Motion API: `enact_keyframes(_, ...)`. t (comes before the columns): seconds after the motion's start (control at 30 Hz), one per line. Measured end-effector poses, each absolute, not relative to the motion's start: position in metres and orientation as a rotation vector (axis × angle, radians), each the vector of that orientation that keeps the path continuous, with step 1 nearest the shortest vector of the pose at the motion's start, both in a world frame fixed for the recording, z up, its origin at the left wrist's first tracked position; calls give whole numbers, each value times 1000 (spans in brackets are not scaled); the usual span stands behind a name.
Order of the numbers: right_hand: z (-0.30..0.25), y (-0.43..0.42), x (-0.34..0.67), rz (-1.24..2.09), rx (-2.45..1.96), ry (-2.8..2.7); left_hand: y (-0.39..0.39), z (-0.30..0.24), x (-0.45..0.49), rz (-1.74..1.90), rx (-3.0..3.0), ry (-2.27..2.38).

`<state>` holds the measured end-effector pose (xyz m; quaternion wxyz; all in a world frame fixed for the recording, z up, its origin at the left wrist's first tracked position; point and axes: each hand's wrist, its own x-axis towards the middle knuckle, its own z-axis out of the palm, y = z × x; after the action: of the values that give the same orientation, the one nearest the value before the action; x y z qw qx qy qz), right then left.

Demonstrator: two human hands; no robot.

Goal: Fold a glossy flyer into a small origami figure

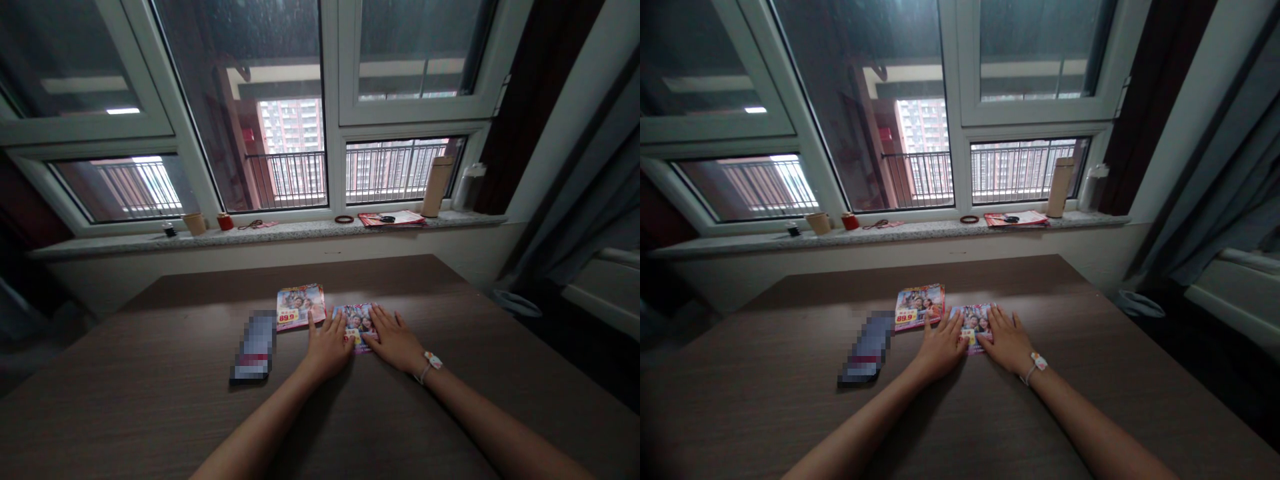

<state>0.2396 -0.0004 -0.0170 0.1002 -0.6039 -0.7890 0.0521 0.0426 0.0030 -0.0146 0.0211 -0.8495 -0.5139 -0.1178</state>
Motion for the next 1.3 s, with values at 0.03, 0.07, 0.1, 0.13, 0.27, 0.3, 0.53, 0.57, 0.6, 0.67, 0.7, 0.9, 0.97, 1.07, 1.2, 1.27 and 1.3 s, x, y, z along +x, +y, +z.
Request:
enact_keyframes(0.03,-17,0,241,161,-1804,-2320,3,-16,42,-364,-2632,-1596)
enact_keyframes(0.07,-17,0,242,167,-1820,-2311,3,-17,41,-363,-2631,-1595)
enact_keyframes(0.1,-16,0,243,173,-1831,-2305,4,-18,41,-363,-2626,-1595)
enact_keyframes(0.13,-16,0,244,179,-1836,-2302,4,-18,41,-364,-2622,-1595)
enact_keyframes(0.27,-17,0,247,177,-1807,-2285,5,-18,41,-413,-2601,-1606)
enact_keyframes(0.3,-16,1,247,166,-1769,-2284,5,-18,41,-443,-2596,-1601)
enact_keyframes(0.53,-5,-4,243,192,-1338,-2284,0,-9,42,-625,-2694,-1481)
enact_keyframes(0.57,-3,-5,243,227,-1305,-2301,-1,-8,41,-617,-2720,-1463)
enact_keyframes(0.6,-1,-6,244,263,-1284,-2321,-2,-6,39,-599,-2749,-1439)
enact_keyframes(0.67,2,-7,247,322,-1256,-2361,-4,-2,34,-578,-2775,-1413)
enact_keyframes(0.7,4,-7,249,351,-1247,-2379,-4,0,32,-563,-2795,-1389)
enact_keyframes(0.9,11,-5,261,503,-1213,-2439,-2,8,20,-492,-2940,-1264)
enact_keyframes(0.97,11,-5,262,500,-1201,-2439,0,9,20,-488,-2958,-1264)
enact_keyframes(1.07,9,-5,262,472,-1184,-2429,2,8,21,-511,-2950,-1265)
enact_keyframes(1.2,8,-6,261,398,-1164,-2435,2,7,22,-512,-2920,-1250)
enact_keyframes(1.27,10,-6,260,373,-1155,-2435,2,7,22,-518,-2918,-1254)
enact_keyframes(1.3,11,-6,260,369,-1155,-2429,2,7,22,-526,-2919,-1261)
